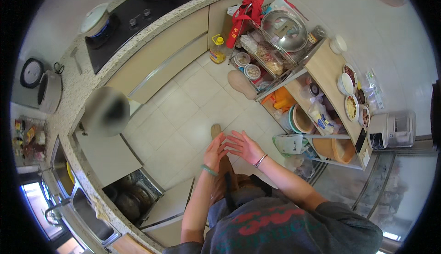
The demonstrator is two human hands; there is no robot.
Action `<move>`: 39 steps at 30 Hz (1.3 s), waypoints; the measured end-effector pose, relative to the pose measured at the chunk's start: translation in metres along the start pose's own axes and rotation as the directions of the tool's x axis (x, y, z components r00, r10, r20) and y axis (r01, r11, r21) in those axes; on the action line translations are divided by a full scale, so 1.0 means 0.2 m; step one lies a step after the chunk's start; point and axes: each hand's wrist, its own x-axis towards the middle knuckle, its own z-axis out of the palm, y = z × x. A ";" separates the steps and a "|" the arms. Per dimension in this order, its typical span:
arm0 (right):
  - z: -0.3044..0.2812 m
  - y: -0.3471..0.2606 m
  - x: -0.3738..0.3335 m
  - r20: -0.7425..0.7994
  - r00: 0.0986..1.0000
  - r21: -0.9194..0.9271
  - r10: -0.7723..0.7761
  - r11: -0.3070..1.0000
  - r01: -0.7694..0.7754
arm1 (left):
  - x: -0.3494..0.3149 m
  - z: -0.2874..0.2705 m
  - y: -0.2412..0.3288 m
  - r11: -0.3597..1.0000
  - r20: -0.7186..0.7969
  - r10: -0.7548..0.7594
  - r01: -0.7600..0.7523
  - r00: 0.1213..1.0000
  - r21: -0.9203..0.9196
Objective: The person washes their hands and a small metal strainer in the kitchen sink, then dries their hands. They retrieve a large white pumpkin from a storage shelf and place it on a wooden cutting board. Using a large knife, the person cuts the pumpkin in half and then slices one of the halves into smaller pieces. Finally, they place the cut pumpkin pieces into a plastic bag.
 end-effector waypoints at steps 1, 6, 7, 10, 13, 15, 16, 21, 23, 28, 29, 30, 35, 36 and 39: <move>-0.03 -0.05 0.06 -0.017 1.000 0.021 -0.002 1.000 0.002 | 0.08 0.02 0.03 1.000 0.001 -0.018 0.018 1.000 0.014; -0.27 -0.31 0.39 -0.128 0.992 0.189 -0.023 0.981 0.047 | 0.57 0.11 0.14 0.988 0.033 -0.148 0.146 0.988 0.053; -0.33 -0.35 0.47 -0.149 0.988 0.229 -0.042 0.970 0.076 | 0.71 0.10 0.14 0.985 0.042 -0.164 0.161 0.986 0.068; -0.54 -0.50 0.73 -0.251 0.965 0.315 -0.082 0.935 0.161 | 1.16 0.08 0.16 0.974 0.066 -0.197 0.188 0.978 0.130; -0.76 -0.66 1.01 -0.325 0.936 0.377 -0.134 0.890 0.258 | 1.57 0.12 0.17 0.970 0.056 -0.225 0.219 0.973 0.107; -0.93 -0.74 1.16 -0.372 0.918 0.421 -0.137 0.857 0.298 | 1.83 0.11 0.14 0.958 0.059 -0.266 0.258 0.962 0.123; -1.03 -0.78 1.25 -0.392 0.911 0.445 -0.131 0.839 0.312 | 1.97 0.12 0.12 0.951 0.053 -0.284 0.275 0.957 0.141; -1.63 -0.78 1.69 -0.490 0.866 0.468 -0.099 0.808 0.357 | 2.67 0.01 -0.10 0.920 0.047 -0.309 0.286 0.950 0.268; -1.88 -0.75 1.88 -0.552 0.831 0.390 -0.063 0.862 0.324 | 2.97 -0.07 -0.21 0.918 0.011 -0.264 0.248 0.964 0.308; -2.57 -0.62 2.37 -0.728 0.682 0.038 -0.069 0.989 0.141 | 3.59 -0.19 -0.42 0.897 -0.094 -0.179 0.202 0.979 0.394; -2.68 -0.61 2.44 -0.761 0.641 -0.037 -0.102 0.993 0.114 | 3.69 -0.19 -0.46 0.904 -0.076 -0.097 0.120 0.992 0.410; -2.78 -0.61 2.50 -0.787 0.601 -0.113 -0.139 0.990 0.081 | 3.78 -0.19 -0.50 0.904 -0.057 -0.015 0.037 0.998 0.426; -3.18 -0.57 2.73 -0.731 0.655 -0.193 -0.191 0.979 0.071 | 4.52 -0.49 -0.76 0.737 0.122 0.243 -0.265 0.962 0.622; -3.22 -0.56 2.76 -0.710 0.680 -0.172 -0.183 0.981 0.085 | 4.60 -0.48 -0.76 0.674 0.112 0.241 -0.250 0.964 0.695; -3.29 -0.53 2.79 -0.717 0.664 -0.174 -0.214 0.977 0.127 | 4.66 -0.45 -0.74 0.680 0.057 0.117 -0.121 0.992 0.723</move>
